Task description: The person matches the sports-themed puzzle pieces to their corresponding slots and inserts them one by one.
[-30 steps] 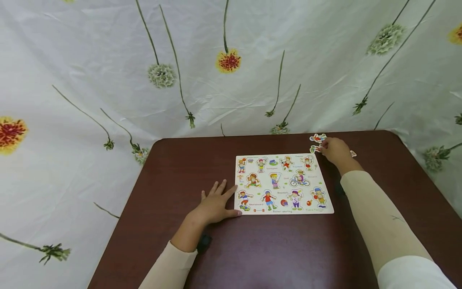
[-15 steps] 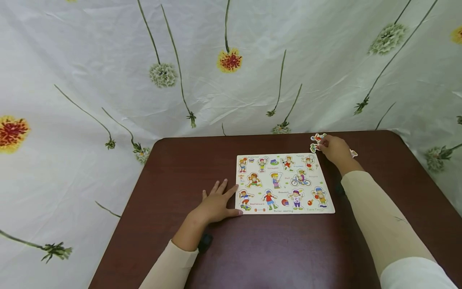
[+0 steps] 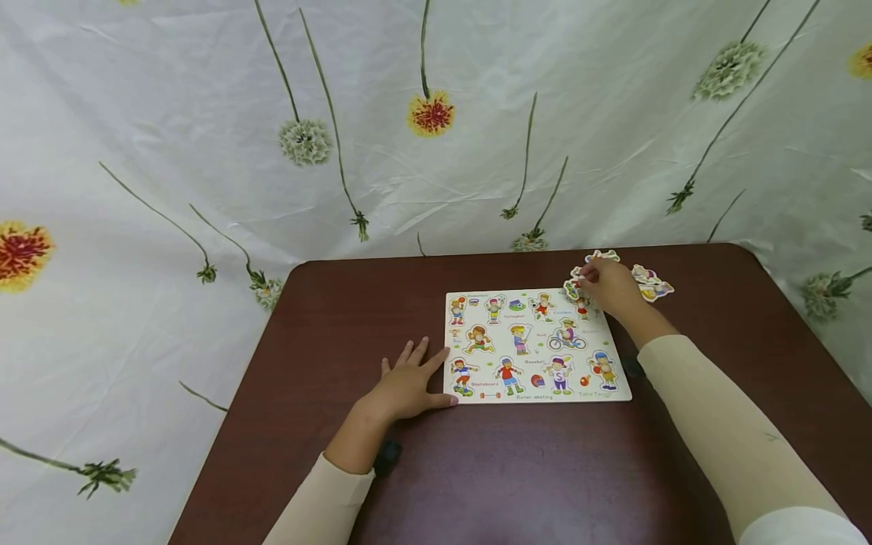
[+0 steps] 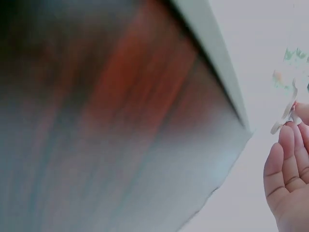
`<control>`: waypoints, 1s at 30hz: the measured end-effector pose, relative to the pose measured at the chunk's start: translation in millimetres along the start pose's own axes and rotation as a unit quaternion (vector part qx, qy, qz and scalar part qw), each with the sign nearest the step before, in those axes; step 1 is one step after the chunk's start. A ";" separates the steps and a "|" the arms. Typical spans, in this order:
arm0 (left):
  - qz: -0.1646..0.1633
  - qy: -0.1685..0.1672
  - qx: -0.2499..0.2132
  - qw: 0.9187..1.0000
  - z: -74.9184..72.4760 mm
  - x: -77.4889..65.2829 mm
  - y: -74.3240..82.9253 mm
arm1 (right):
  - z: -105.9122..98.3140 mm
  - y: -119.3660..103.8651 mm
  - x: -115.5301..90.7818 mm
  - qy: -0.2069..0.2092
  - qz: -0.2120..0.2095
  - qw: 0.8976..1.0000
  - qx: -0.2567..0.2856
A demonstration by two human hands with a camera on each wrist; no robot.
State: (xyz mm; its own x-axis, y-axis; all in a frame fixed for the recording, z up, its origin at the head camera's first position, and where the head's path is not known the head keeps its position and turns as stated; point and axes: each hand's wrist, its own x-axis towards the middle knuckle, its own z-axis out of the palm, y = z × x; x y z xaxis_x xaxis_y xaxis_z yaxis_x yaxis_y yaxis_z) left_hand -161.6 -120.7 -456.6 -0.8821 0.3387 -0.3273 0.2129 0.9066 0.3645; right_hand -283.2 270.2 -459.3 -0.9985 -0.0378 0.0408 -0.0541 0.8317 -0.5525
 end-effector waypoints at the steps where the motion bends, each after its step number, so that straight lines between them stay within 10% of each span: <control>1: -0.001 0.000 0.001 1.000 0.4 0.3 -0.3 | -0.1 -3.2 -1.4 -0.004 -0.003 1.000 0.002; 30: 0.003 -0.005 0.008 1.000 0.3 0.8 0.8 | 39.9 -117.1 -71.2 -0.111 -0.135 0.984 0.022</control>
State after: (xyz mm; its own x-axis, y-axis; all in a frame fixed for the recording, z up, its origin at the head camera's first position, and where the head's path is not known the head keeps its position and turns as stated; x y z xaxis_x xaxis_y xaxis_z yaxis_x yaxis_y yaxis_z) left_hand -162.0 -119.6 -456.8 -0.8769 0.3469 -0.3328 0.2252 0.9081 0.3530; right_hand -206.3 153.4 -430.7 -0.9256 -0.3783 0.0109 -0.3135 0.7504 -0.5819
